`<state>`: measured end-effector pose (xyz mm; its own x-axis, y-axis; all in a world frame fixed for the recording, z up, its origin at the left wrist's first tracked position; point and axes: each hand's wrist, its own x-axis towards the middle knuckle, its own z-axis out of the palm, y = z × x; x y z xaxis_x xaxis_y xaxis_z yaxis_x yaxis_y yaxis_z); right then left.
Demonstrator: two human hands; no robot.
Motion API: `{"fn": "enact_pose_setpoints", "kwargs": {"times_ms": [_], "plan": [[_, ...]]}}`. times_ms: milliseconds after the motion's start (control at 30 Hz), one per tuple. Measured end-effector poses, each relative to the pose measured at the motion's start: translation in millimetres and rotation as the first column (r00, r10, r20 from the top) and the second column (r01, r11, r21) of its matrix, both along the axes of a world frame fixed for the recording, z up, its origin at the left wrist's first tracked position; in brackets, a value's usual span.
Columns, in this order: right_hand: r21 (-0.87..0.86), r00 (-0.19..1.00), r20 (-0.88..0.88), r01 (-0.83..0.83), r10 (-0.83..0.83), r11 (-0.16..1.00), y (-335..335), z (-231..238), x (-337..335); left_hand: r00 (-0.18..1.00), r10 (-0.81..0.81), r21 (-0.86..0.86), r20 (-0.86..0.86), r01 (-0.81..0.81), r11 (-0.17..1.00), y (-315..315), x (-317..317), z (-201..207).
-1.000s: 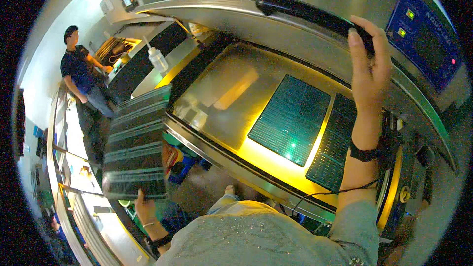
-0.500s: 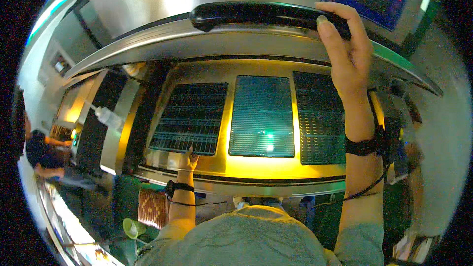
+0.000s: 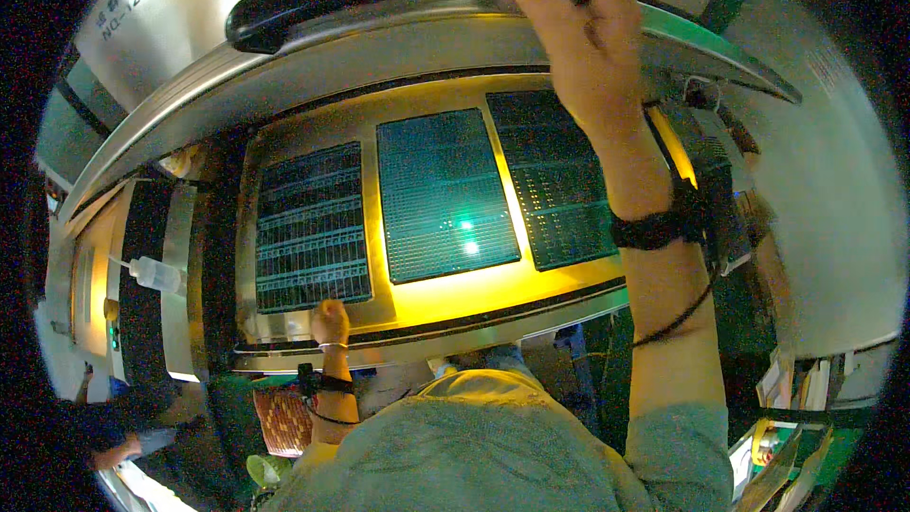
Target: Operating a UV exposure machine and using a squeegee to process printed circuit boards.
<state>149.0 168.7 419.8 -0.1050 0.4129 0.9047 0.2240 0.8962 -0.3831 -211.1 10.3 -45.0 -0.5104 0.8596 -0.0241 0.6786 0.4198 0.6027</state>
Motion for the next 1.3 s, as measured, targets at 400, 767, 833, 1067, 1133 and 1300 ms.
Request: {"fn": "enact_pose_setpoints", "kwargs": {"times_ms": [400, 767, 833, 1067, 1133, 1300], "plan": [[-0.04, 0.998, -0.012, -0.058, 0.057, 0.998, -10, 4, -6, 0.739, -0.529, -0.085, -0.417, 0.548, 0.832, 69, 148, -1], [-0.099, 0.964, -0.034, -0.267, 0.265, 0.959, -7, 8, -5, 0.811, -0.482, -0.07, -0.332, 0.488, 0.87, 61, 156, 16], [-0.153, 0.974, -0.013, -0.225, 0.226, 0.962, -14, 3, 0, 0.833, -0.448, 0.178, -0.325, 0.519, 0.836, 55, 167, 45], [0.01, 0.984, 0.174, -0.05, 0.048, 0.999, -104, -93, 26, 0.991, 0.045, 0.781, -0.126, 0.071, 0.621, -25, 110, 232], [-0.264, 0.933, 0.32, -0.08, 0.166, 0.961, -137, -122, 39, 0.976, 0.197, 0.837, -0.095, -0.029, 0.546, -52, 115, 287], [-0.458, 0.467, 0.79, 0.02, 0.396, 0.889, -186, -184, 32, 0.946, -0.176, 0.595, -0.272, 0.308, 0.742, -61, 129, 280]]}}
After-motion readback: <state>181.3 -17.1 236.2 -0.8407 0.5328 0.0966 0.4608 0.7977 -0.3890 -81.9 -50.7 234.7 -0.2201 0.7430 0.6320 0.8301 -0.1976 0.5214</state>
